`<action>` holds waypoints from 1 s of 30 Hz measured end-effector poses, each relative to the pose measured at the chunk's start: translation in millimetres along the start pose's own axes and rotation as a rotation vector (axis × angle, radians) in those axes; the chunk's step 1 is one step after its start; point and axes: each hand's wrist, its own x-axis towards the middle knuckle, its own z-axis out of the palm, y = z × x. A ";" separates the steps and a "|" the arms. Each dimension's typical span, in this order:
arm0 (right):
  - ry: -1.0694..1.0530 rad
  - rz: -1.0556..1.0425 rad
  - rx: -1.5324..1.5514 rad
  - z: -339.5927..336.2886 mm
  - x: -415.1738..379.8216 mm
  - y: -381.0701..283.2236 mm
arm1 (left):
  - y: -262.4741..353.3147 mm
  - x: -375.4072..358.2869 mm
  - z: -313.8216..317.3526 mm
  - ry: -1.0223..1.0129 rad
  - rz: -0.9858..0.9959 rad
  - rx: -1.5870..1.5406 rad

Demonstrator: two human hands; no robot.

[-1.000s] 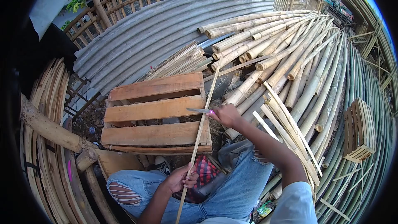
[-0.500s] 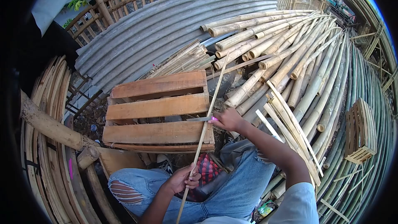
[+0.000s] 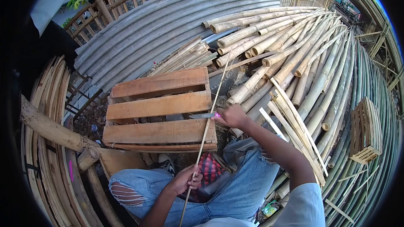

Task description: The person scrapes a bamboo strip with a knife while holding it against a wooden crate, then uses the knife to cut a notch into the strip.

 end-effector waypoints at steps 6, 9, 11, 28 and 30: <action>0.122 0.365 0.010 -1.5 5.4 52.9 | 2.7 -0.3 6.6 0.068 -0.018 0.019; 0.023 0.130 0.089 -1.4 -9.6 20.8 | -2.3 3.7 4.6 0.089 -0.002 0.009; -0.041 -0.035 0.105 -3.2 -19.3 2.8 | -2.7 3.1 6.1 0.094 0.003 0.010; 0.097 0.510 -0.096 -8.0 14.2 54.1 | -12.5 3.3 3.3 0.234 0.101 0.231; 0.016 0.401 -0.138 -15.3 3.7 71.4 | -17.0 -5.4 -1.6 0.274 0.120 0.269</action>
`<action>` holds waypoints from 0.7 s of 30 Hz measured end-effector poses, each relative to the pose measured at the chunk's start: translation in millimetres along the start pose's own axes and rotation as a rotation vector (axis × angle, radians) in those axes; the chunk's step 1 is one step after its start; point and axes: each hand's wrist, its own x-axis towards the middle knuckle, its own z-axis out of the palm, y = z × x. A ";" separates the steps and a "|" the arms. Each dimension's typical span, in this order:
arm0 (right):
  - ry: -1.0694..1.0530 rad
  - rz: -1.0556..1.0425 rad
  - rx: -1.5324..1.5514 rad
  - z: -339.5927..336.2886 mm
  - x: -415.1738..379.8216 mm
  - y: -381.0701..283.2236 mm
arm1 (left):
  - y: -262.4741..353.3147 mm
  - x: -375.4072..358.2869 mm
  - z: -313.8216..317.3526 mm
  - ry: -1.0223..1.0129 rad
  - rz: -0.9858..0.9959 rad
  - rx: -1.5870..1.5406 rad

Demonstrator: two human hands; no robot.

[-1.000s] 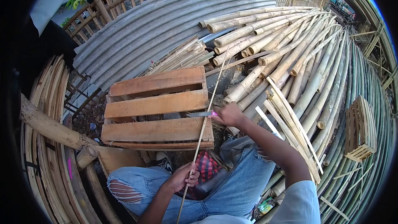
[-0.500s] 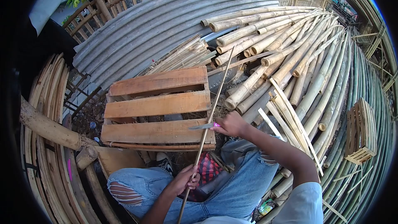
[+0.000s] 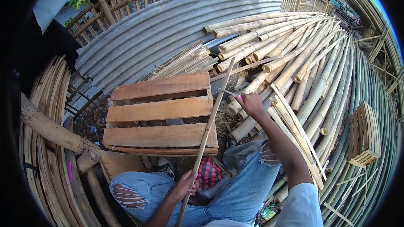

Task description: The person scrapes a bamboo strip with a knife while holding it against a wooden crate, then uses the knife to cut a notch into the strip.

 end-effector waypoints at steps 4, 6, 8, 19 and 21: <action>-0.058 -0.045 0.173 -2.1 -16.9 -36.5 | -3.8 3.3 0.2 -0.071 -0.035 -0.175; -0.105 -0.128 0.179 -1.7 -28.0 -58.0 | -2.1 3.3 0.8 -0.122 -0.049 -0.302; -0.138 -0.210 0.195 -3.5 -40.9 -76.3 | 1.2 2.3 0.6 -0.134 -0.054 -0.317; -0.104 -0.494 0.171 -1.4 -61.0 -95.2 | 8.5 5.1 -0.2 -0.120 -0.089 -0.134; -0.102 -0.491 0.149 -4.7 -62.9 -97.5 | 6.1 5.7 0.4 -0.097 -0.088 -0.109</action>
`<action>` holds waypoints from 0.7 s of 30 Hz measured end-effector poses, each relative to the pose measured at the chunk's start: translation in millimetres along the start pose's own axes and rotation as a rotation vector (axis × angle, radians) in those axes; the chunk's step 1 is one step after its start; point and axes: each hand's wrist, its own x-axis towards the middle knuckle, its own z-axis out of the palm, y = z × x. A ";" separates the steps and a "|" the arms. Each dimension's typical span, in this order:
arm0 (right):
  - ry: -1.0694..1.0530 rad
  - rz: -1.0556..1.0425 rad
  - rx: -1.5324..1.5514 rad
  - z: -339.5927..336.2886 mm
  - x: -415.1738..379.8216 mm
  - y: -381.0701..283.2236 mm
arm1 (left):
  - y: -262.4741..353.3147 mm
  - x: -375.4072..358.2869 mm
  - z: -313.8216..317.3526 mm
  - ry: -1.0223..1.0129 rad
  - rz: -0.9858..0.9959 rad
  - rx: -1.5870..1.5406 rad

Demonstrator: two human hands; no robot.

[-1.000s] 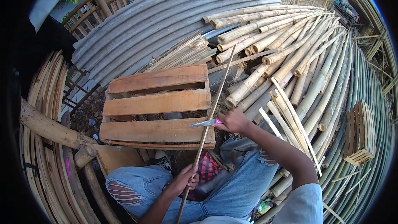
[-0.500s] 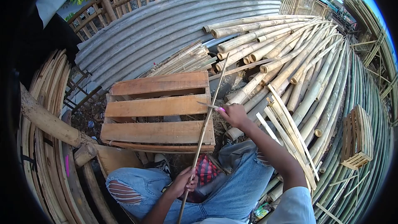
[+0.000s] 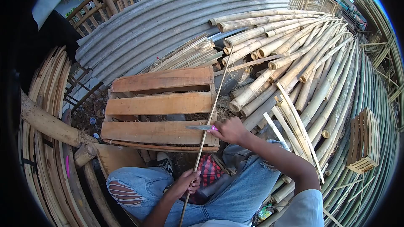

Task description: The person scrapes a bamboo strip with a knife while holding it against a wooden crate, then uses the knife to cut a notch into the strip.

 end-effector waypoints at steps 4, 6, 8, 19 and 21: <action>-0.007 0.109 -0.106 -1.7 5.2 8.4 | -1.3 -0.5 1.3 0.003 0.043 0.048; 0.043 0.321 -0.142 -7.3 19.1 32.0 | -3.1 -3.9 2.0 0.012 0.030 0.048; 0.116 0.478 -0.112 -18.8 28.8 65.4 | -1.5 -2.4 0.1 0.013 0.024 0.051; -0.041 -0.026 0.042 -0.8 17.2 32.1 | 0.3 -2.7 -7.5 -0.064 -0.063 -0.121; 0.079 0.086 -0.037 3.1 30.5 55.1 | -0.8 -2.4 -7.9 -0.083 -0.060 -0.114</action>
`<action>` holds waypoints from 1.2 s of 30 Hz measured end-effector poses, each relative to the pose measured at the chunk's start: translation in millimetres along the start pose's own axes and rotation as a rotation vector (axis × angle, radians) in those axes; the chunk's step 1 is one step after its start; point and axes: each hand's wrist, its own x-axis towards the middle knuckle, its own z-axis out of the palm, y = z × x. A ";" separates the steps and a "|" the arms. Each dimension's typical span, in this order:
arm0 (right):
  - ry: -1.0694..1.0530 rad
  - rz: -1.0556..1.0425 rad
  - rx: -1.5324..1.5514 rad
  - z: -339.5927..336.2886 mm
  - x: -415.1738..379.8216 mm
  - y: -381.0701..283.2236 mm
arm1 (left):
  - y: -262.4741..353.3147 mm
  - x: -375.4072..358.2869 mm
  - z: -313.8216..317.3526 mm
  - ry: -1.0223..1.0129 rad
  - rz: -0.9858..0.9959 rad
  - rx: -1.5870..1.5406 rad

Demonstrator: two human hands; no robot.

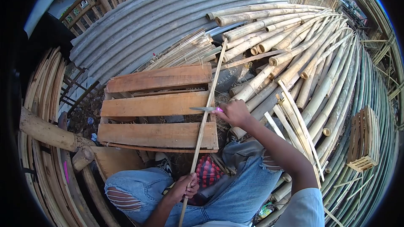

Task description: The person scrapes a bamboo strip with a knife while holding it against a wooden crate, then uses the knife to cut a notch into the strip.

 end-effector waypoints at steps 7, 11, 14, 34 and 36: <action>0.072 0.119 -0.119 -5.9 17.1 31.9 | -2.5 3.6 4.1 0.127 0.026 0.133; 0.089 0.101 -0.102 -4.3 6.1 17.0 | -1.4 4.4 4.6 0.093 0.059 0.090; -0.019 -0.032 -0.060 -0.6 -12.2 -12.0 | -2.6 6.4 5.7 0.099 0.086 0.078; 0.124 0.392 -0.092 -9.7 7.6 35.9 | -1.7 6.7 17.0 0.422 0.292 0.502; 0.059 0.346 -0.092 -9.3 3.1 19.1 | -0.7 5.9 16.5 0.396 0.232 0.429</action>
